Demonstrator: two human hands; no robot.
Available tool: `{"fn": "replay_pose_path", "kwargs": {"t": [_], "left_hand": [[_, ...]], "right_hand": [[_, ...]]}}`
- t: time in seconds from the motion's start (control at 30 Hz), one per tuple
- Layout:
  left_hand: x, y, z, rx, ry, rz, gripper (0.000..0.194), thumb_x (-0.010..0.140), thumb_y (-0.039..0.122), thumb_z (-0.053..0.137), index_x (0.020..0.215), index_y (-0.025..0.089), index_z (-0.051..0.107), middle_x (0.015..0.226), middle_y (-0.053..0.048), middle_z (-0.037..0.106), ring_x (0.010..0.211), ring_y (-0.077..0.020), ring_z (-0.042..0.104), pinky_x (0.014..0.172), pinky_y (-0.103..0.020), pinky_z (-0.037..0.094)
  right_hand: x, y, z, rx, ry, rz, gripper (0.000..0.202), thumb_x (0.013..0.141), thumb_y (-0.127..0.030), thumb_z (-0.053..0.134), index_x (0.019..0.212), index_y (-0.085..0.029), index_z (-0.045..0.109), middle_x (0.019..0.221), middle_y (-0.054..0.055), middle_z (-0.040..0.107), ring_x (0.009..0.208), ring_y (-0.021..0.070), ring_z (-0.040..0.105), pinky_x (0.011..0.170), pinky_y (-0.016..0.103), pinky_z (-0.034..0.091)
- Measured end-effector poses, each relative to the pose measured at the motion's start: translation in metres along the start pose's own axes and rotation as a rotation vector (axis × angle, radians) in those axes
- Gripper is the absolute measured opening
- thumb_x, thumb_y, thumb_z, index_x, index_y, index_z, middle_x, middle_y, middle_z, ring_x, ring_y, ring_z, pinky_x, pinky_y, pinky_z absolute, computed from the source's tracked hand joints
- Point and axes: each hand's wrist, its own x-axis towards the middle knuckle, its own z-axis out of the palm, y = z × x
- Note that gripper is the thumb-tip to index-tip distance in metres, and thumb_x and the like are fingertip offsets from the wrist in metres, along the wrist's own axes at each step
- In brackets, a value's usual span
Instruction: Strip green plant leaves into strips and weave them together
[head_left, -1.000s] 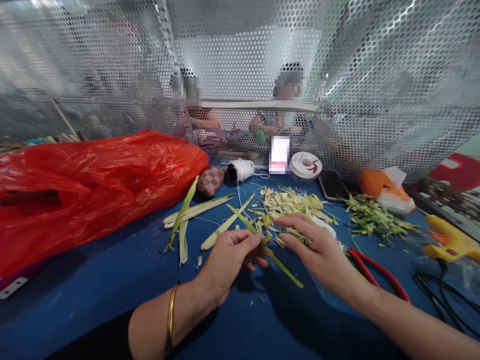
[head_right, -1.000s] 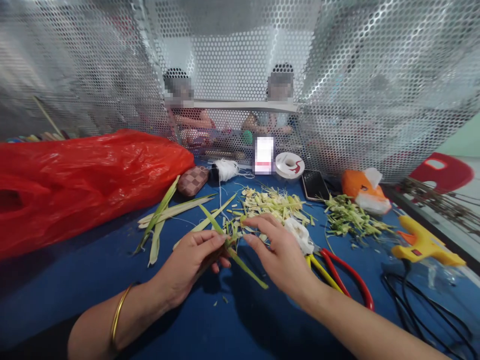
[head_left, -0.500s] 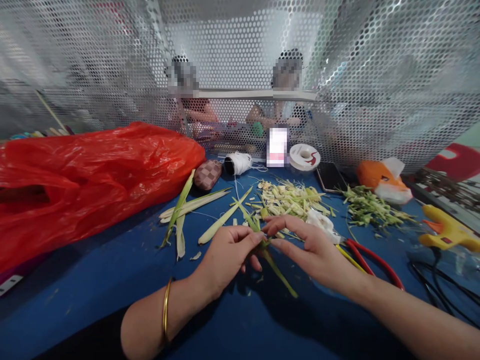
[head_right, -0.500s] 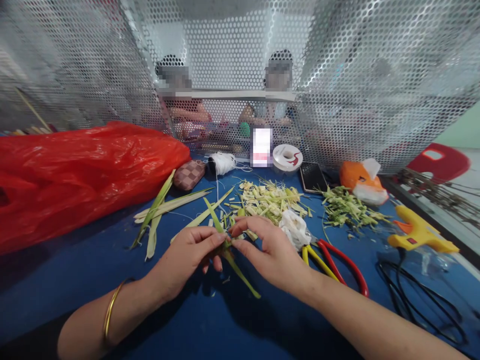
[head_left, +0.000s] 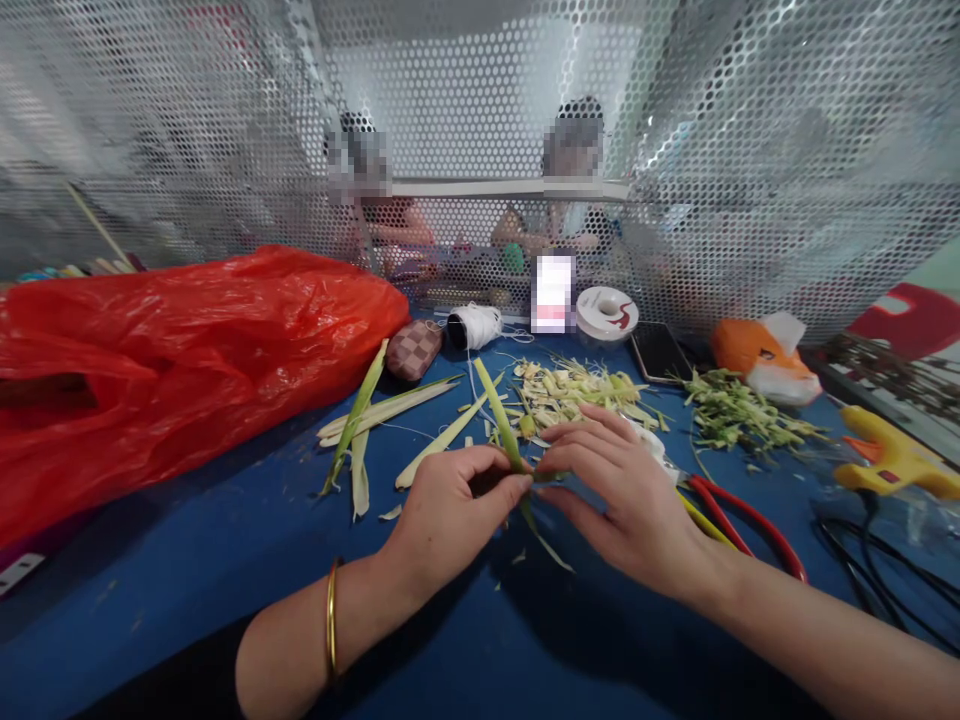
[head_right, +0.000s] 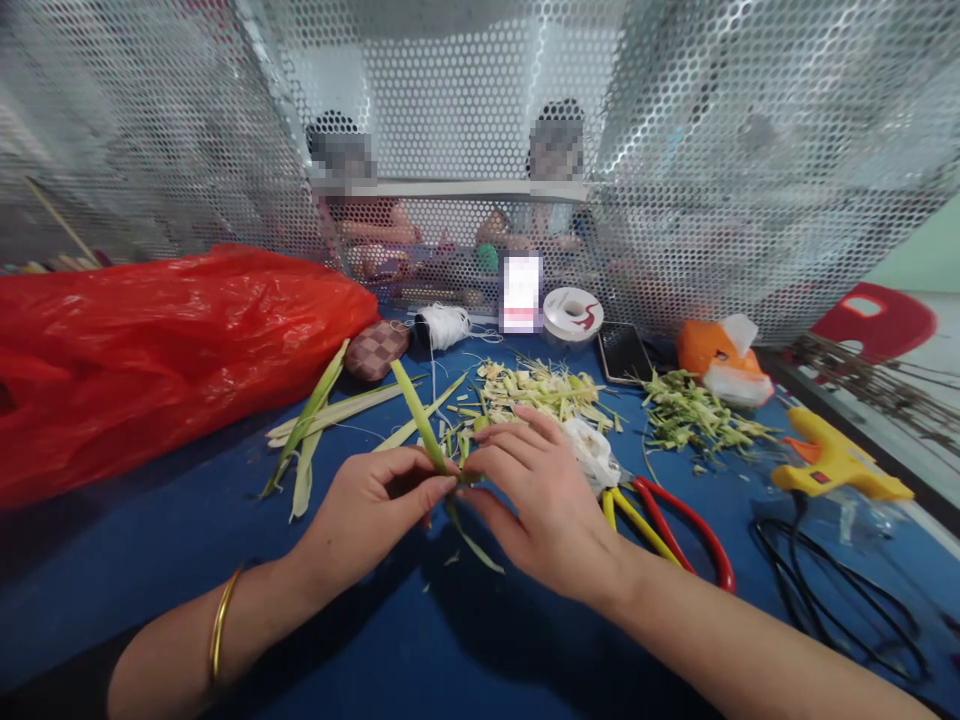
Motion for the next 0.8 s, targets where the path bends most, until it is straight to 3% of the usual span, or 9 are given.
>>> {"fn": "replay_pose_path", "kwargs": {"t": [0.1, 0.2, 0.33, 0.57, 0.7, 0.8], "left_hand": [[-0.0010, -0.0006, 0.0011, 0.043, -0.012, 0.022, 0.011, 0.077, 0.022, 0.061, 0.072, 0.017, 0.069, 0.062, 0.001, 0.061, 0.055, -0.0110, 0.053, 0.055, -0.021, 0.041], [-0.0003, -0.0004, 0.0026, -0.034, -0.048, -0.040, 0.012, 0.078, 0.023, 0.061, 0.069, 0.016, 0.066, 0.058, 0.002, 0.056, 0.051, -0.0095, 0.051, 0.052, -0.021, 0.040], [0.0023, 0.0008, 0.0045, -0.237, -0.061, -0.160, 0.013, 0.076, 0.027, 0.064, 0.072, 0.014, 0.067, 0.064, 0.001, 0.059, 0.046, -0.0075, 0.049, 0.047, -0.020, 0.039], [0.0048, 0.0025, 0.0025, -0.302, -0.083, -0.298, 0.020, 0.078, 0.030, 0.065, 0.066, 0.015, 0.067, 0.048, 0.001, 0.056, 0.044, -0.0076, 0.049, 0.043, -0.019, 0.032], [0.0046, 0.0002, 0.0012, -0.423, -0.187, -0.364, 0.034, 0.082, 0.045, 0.059, 0.070, 0.014, 0.066, 0.063, -0.002, 0.065, 0.049, -0.0088, 0.058, 0.044, -0.019, 0.034], [0.0046, -0.0024, 0.0009, -0.439, -0.259, -0.419, 0.028, 0.075, 0.041, 0.067, 0.074, 0.013, 0.064, 0.073, -0.003, 0.068, 0.050, -0.0090, 0.062, 0.044, -0.018, 0.036]], "right_hand": [[-0.0007, -0.0030, 0.0013, 0.065, -0.040, 0.084, 0.005, 0.089, -0.019, 0.056, 0.085, -0.022, 0.058, 0.080, 0.000, 0.068, 0.078, 0.0162, 0.064, 0.101, 0.042, 0.032], [-0.0006, -0.0042, 0.0021, 0.091, -0.058, 0.141, 0.014, 0.090, -0.017, 0.051, 0.077, -0.022, 0.056, 0.070, -0.002, 0.064, 0.067, 0.0136, 0.060, 0.099, 0.040, 0.033], [-0.0006, -0.0056, 0.0019, 0.090, -0.059, 0.142, 0.015, 0.089, -0.017, 0.051, 0.075, -0.021, 0.054, 0.068, -0.002, 0.062, 0.067, 0.0140, 0.059, 0.098, 0.040, 0.034], [-0.0016, -0.0009, 0.0056, 0.063, -0.062, 0.188, 0.010, 0.089, -0.018, 0.052, 0.084, -0.022, 0.060, 0.077, 0.000, 0.068, 0.073, 0.0155, 0.062, 0.099, 0.042, 0.033], [-0.0019, 0.0012, 0.0058, 0.034, -0.073, 0.167, 0.012, 0.089, -0.014, 0.051, 0.086, -0.021, 0.060, 0.078, -0.001, 0.068, 0.076, 0.0152, 0.063, 0.102, 0.043, 0.030], [-0.0017, 0.0021, 0.0038, 0.048, -0.092, 0.123, 0.013, 0.088, -0.010, 0.052, 0.088, -0.021, 0.059, 0.080, -0.001, 0.069, 0.078, 0.0146, 0.063, 0.104, 0.043, 0.028]]}}
